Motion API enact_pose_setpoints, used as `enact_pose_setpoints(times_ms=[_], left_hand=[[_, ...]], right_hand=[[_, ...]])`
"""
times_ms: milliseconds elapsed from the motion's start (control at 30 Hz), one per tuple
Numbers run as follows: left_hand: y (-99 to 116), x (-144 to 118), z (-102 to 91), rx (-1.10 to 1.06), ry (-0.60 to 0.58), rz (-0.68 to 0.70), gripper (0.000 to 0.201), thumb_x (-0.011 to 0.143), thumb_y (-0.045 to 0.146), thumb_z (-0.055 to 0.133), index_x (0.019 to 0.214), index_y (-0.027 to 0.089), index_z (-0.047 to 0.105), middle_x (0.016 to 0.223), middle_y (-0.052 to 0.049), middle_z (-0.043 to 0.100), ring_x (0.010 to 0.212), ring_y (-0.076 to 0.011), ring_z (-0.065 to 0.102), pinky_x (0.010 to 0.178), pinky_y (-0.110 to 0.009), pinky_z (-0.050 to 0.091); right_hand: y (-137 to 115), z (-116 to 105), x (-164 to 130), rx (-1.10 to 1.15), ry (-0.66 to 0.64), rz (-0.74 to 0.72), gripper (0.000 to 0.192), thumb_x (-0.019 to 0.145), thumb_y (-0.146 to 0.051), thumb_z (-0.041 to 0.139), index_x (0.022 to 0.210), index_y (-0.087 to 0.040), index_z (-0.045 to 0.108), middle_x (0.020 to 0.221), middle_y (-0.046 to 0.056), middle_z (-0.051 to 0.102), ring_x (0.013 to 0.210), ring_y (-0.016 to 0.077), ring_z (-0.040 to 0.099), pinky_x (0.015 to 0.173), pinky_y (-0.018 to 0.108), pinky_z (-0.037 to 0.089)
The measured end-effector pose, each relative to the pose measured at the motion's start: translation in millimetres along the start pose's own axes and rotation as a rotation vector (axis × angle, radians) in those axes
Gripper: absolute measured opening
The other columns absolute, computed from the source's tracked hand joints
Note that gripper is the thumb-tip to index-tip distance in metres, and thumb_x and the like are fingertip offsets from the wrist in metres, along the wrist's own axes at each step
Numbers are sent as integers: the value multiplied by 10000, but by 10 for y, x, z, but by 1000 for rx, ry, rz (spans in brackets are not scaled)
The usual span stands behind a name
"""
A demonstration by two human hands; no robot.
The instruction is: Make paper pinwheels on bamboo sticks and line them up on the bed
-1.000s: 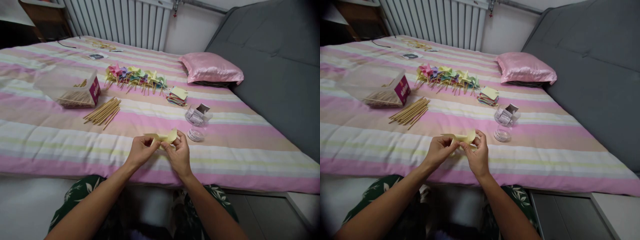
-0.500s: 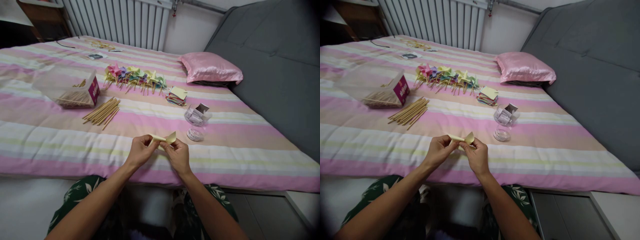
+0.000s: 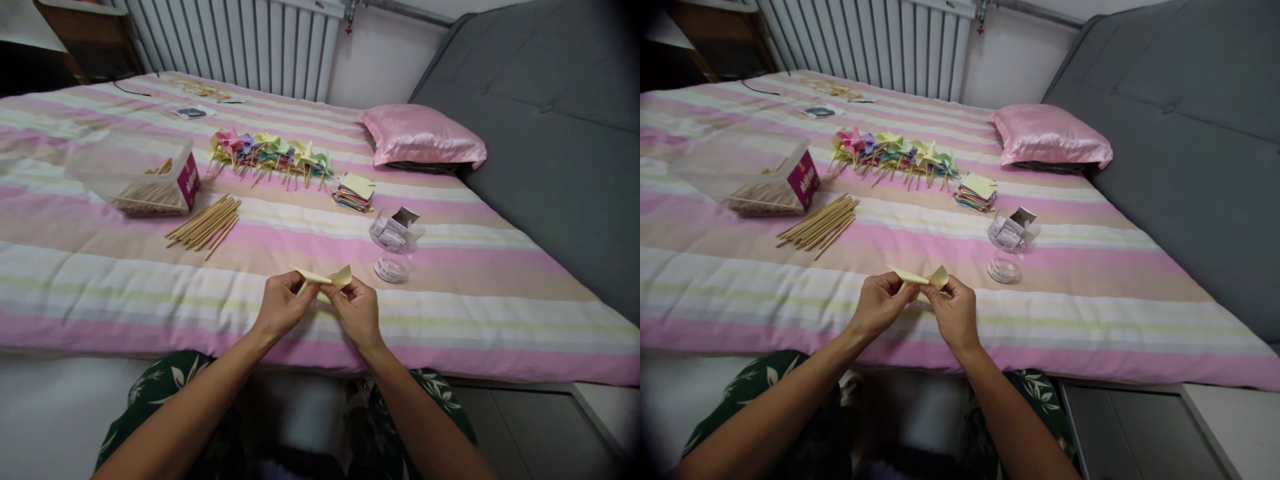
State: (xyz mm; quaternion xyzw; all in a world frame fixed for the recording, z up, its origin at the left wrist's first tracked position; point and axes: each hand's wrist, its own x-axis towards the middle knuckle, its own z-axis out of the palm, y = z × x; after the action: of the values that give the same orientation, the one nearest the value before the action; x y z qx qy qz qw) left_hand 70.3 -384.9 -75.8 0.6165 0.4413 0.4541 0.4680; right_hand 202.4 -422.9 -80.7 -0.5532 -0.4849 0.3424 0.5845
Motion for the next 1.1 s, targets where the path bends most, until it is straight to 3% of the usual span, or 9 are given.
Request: enact_pose_setpoints(times_ms=[400,533,633,800,1100], left_hand=[[68,32,4,-125,-174,-48,219,729,347,650,685,132,649,585,3,548,516,-88,427,456,-199,288],[81,28,-12,-115,-235,-52,281,751,397,626,661,131,617,547,25,480,496,-77,371,463,-205,269],[79,20,-12,-88,-241,-48,343,750,420,622,572,135,551,512,43,405,477,-68,321,445,-206,227],[87,15,8,-83,-239,-152,343,712,443,647,612,120,589,529,36,445,477,-67,342,435,-201,221],[111,41,-18,-218,-211,-309,308,665,407,681,631,115,588,529,34,473,451,-61,359,432,-200,238]], right_hand=[[44,-20,15,119,-19,60,244,736,-363,662,851,-147,663,798,56,695,736,180,630,691,302,497],[19,-50,31,145,-47,78,239,736,-353,666,862,-149,661,850,67,712,780,188,647,729,313,499],[12,-72,46,134,-69,75,236,731,-352,670,850,-148,664,852,70,714,787,194,650,731,316,499],[33,-87,57,112,-83,120,266,711,-370,682,857,-147,678,854,75,712,798,207,642,735,332,495],[-65,-106,68,404,-165,374,267,684,-386,710,842,-173,676,770,31,699,665,158,627,645,278,485]])
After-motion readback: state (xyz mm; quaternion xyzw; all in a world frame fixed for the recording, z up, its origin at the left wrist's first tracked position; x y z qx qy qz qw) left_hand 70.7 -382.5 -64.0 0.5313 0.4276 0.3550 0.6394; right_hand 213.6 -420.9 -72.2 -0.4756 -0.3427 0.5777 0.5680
